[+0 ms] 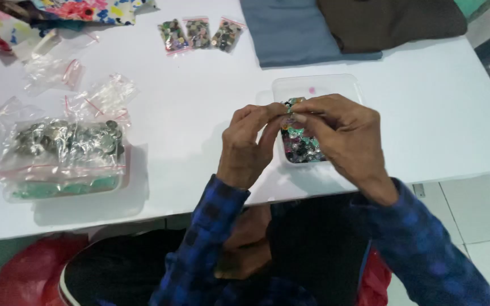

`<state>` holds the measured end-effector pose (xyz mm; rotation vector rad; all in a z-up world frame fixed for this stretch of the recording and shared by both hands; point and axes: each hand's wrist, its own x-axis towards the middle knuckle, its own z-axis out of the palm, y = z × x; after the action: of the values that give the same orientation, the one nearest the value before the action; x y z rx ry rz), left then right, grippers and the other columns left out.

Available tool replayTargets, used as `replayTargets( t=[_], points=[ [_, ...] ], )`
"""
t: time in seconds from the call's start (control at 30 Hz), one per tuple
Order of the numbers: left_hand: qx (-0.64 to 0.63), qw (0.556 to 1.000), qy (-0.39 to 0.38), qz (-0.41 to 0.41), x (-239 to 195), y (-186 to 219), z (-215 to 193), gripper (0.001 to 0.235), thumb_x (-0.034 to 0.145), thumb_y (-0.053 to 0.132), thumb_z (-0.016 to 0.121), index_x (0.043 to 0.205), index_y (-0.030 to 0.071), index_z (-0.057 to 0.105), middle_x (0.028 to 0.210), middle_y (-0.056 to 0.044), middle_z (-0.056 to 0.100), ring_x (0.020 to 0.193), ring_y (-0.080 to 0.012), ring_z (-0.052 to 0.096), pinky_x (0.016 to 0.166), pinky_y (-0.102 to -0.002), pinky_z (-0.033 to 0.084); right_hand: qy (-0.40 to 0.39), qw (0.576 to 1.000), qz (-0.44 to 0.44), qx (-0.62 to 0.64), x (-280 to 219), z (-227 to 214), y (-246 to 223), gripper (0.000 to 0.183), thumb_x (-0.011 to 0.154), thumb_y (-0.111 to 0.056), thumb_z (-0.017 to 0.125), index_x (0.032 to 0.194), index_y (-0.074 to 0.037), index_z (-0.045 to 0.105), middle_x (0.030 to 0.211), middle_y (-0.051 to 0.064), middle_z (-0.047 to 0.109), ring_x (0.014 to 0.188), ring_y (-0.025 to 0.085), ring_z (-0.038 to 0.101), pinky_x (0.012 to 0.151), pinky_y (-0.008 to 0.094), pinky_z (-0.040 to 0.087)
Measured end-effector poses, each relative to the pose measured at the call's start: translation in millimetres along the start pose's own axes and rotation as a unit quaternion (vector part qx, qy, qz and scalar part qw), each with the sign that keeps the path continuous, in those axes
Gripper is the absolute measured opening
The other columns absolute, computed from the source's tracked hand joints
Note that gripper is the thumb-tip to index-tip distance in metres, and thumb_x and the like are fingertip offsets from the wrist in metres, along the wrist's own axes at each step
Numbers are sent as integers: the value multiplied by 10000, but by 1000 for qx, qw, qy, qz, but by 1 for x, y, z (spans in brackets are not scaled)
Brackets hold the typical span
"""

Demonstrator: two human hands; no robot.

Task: The person sorts colorful buttons from a clear plastic container into small ziplock bags. They pick up buttons with both hands, place them into a bag, and then seal the bag before repeating the process with more buttons.

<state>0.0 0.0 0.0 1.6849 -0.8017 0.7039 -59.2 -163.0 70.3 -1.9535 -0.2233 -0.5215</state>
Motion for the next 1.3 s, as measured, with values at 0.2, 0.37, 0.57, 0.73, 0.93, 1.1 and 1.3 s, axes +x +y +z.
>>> replayTargets(
  t=[0.2, 0.37, 0.57, 0.73, 0.93, 1.1, 1.3],
  points=[
    [64, 995, 29, -68, -20, -25, -73, 176, 945, 134, 773, 1098, 214, 739, 955, 89, 771, 916, -127, 748, 1022, -345, 453, 38, 997, -71, -20, -5, 101, -6, 124, 931, 83, 697, 1018, 19, 758, 900, 187, 707, 623, 239, 740, 489, 286, 607],
    [135, 985, 4, -109, -49, -73, -94, 120, 914, 214, 796, 1024, 254, 768, 866, 90, 760, 896, -166, 728, 970, -365, 447, 19, 994, -10, -105, -8, 155, 40, 95, 952, -29, 699, 1031, -30, 751, 921, 147, 714, 630, 258, 727, 519, 342, 591],
    [203, 962, -73, -169, -65, -96, -96, 167, 870, 197, 793, 984, 319, 784, 835, 103, 737, 969, -202, 681, 1014, -423, 401, -6, 986, 72, -149, -11, 166, 75, 101, 932, -115, 762, 1030, -123, 785, 949, 88, 738, 753, 268, 727, 609, 358, 578],
    [214, 959, -75, -170, -69, -93, -94, 189, 844, 192, 817, 1017, 260, 781, 826, 46, 719, 997, -233, 662, 1037, -494, 386, -18, 988, 116, -97, -15, 163, 69, 170, 909, -151, 782, 1075, -179, 807, 1009, 62, 737, 756, 195, 677, 629, 318, 539],
    [217, 957, -79, -178, -68, -94, -92, 157, 861, 220, 814, 996, 288, 774, 808, 70, 702, 1017, -218, 648, 1056, -495, 371, -22, 988, 95, -123, -15, 165, 72, 197, 914, -133, 774, 1102, -181, 807, 1010, 65, 739, 730, 212, 664, 605, 333, 510],
    [212, 960, -89, -160, -67, -97, -94, 178, 887, 259, 796, 1061, 279, 763, 822, 58, 696, 1022, -213, 633, 1039, -462, 363, -15, 992, 61, -113, -13, 163, 69, 346, 890, -75, 769, 1229, -140, 751, 1046, 119, 737, 842, 300, 738, 647, 368, 573],
    [198, 965, -84, -150, -73, -100, -95, 392, 924, 318, 755, 1288, 198, 675, 897, 14, 708, 1050, -233, 622, 1052, -452, 346, 2, 991, 39, -130, -20, 165, 67, 473, 874, -81, 776, 1336, -89, 671, 1101, 172, 726, 807, 320, 705, 686, 413, 606]
  ],
)
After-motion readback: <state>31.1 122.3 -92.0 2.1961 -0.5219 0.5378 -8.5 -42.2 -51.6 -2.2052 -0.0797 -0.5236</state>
